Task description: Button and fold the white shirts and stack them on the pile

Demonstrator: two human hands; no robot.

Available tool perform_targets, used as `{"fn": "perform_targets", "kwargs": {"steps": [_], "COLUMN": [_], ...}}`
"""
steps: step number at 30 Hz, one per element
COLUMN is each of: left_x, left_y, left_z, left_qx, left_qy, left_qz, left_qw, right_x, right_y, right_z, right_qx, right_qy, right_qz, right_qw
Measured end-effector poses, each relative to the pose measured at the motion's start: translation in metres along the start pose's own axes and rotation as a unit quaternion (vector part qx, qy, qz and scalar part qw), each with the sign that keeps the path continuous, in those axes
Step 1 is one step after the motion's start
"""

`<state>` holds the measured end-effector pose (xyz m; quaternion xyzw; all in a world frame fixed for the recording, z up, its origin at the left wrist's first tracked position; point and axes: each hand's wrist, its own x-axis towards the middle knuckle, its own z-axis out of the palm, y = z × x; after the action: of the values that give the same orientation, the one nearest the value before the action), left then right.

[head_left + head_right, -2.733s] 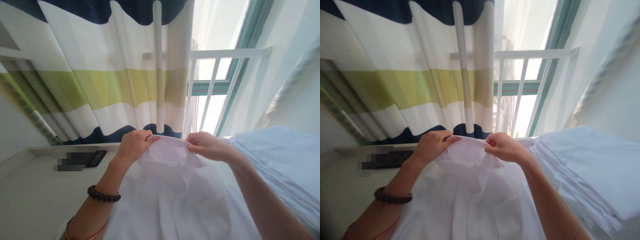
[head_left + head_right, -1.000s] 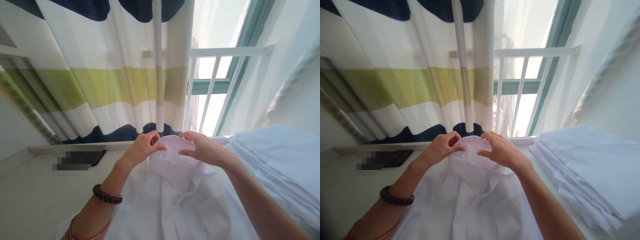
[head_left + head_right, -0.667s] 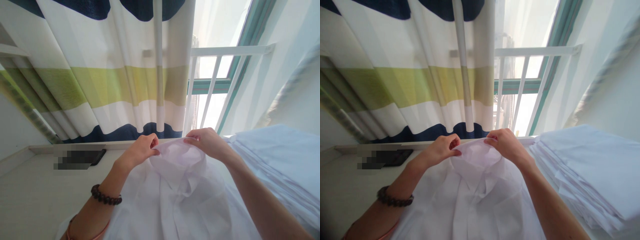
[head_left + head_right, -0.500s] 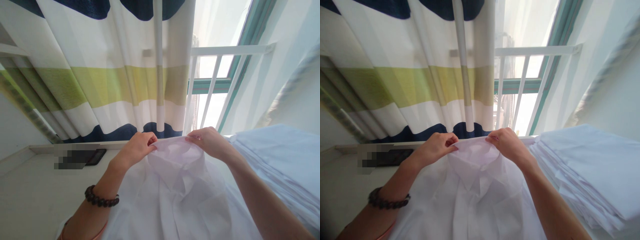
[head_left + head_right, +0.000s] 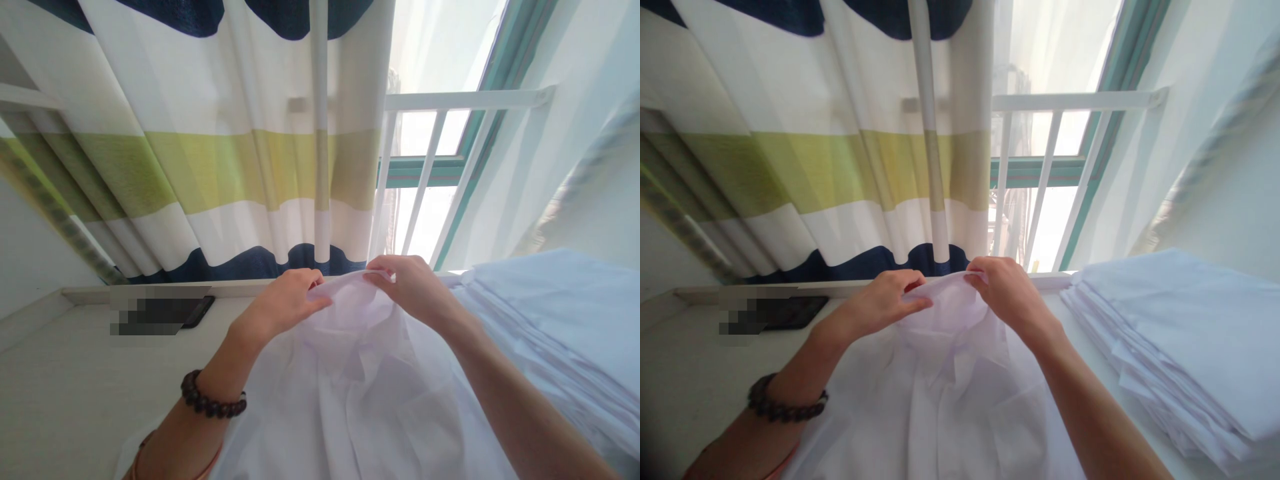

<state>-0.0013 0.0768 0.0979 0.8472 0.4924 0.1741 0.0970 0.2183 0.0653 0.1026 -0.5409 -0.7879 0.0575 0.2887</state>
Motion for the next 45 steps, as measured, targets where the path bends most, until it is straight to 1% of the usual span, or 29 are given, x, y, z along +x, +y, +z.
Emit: {"fn": "perform_targets", "kwargs": {"steps": [2, 3, 5, 8, 10, 13, 16, 19, 21, 23, 26, 28, 30, 32, 34, 39, 41, 43, 45], "left_x": [0.002, 0.003, 0.004, 0.004, 0.004, 0.003, 0.004, 0.003, 0.002, 0.001, 0.0, -0.001, -0.002, -0.004, -0.005, -0.003, -0.001, 0.002, 0.004], "left_y": [-0.001, -0.001, -0.003, -0.004, -0.003, -0.001, -0.007, -0.02, -0.026, -0.028, -0.022, -0.018, -0.017, -0.018, -0.021, -0.025, -0.025, -0.025, -0.027], "left_z": [0.002, 0.002, -0.001, -0.007, -0.011, -0.012, -0.01, -0.01, -0.011, -0.014, -0.019, -0.021, -0.022, -0.022, -0.021, -0.017, -0.015, -0.013, -0.012], "left_qx": [-0.002, 0.007, 0.042, 0.088, 0.102, 0.108, 0.098, 0.071, 0.062, 0.061, 0.057, 0.068, 0.097, 0.122, 0.123, 0.052, 0.02, 0.003, -0.009], "left_qy": [-0.006, 0.0, 0.022, 0.053, 0.061, 0.063, 0.071, 0.052, 0.02, -0.001, -0.016, -0.023, -0.029, -0.038, -0.041, -0.012, -0.001, 0.039, 0.088], "left_qz": [-0.014, -0.021, -0.038, -0.068, -0.081, -0.085, -0.084, -0.106, -0.125, -0.132, -0.129, -0.113, -0.072, -0.035, -0.026, -0.052, -0.08, -0.103, -0.109], "left_qw": [1.0, 1.0, 0.998, 0.992, 0.99, 0.988, 0.989, 0.991, 0.99, 0.989, 0.99, 0.991, 0.992, 0.991, 0.991, 0.997, 0.997, 0.994, 0.99], "right_x": [0.001, 0.002, 0.003, 0.003, 0.003, 0.003, 0.003, 0.003, 0.004, 0.003, 0.003, 0.002, 0.001, 0.001, 0.0, 0.0, 0.0, 0.0, -0.001], "right_y": [0.003, 0.005, 0.009, 0.015, 0.017, 0.017, 0.018, 0.02, 0.022, 0.021, 0.017, 0.013, 0.01, 0.008, 0.007, 0.01, 0.01, 0.011, 0.011], "right_z": [0.002, 0.004, 0.007, 0.01, 0.01, 0.011, 0.011, 0.01, 0.007, 0.003, -0.003, -0.006, -0.007, -0.007, -0.008, -0.009, -0.009, -0.008, -0.006], "right_qx": [0.01, 0.011, 0.0, -0.036, -0.054, -0.067, -0.075, -0.079, -0.074, -0.065, -0.065, -0.07, -0.071, -0.068, -0.064, -0.079, -0.093, -0.067, 0.006], "right_qy": [0.005, 0.002, -0.015, -0.038, -0.033, -0.01, 0.005, 0.017, 0.032, 0.037, 0.0, -0.034, -0.06, -0.071, -0.076, -0.092, -0.096, -0.118, -0.159], "right_qz": [-0.008, -0.012, -0.011, 0.008, 0.017, 0.031, 0.04, 0.042, 0.064, 0.099, 0.133, 0.135, 0.123, 0.104, 0.091, 0.074, 0.077, 0.089, 0.105], "right_qw": [1.0, 1.0, 1.0, 0.999, 0.998, 0.997, 0.996, 0.996, 0.995, 0.992, 0.989, 0.988, 0.988, 0.99, 0.991, 0.99, 0.988, 0.987, 0.982]}}
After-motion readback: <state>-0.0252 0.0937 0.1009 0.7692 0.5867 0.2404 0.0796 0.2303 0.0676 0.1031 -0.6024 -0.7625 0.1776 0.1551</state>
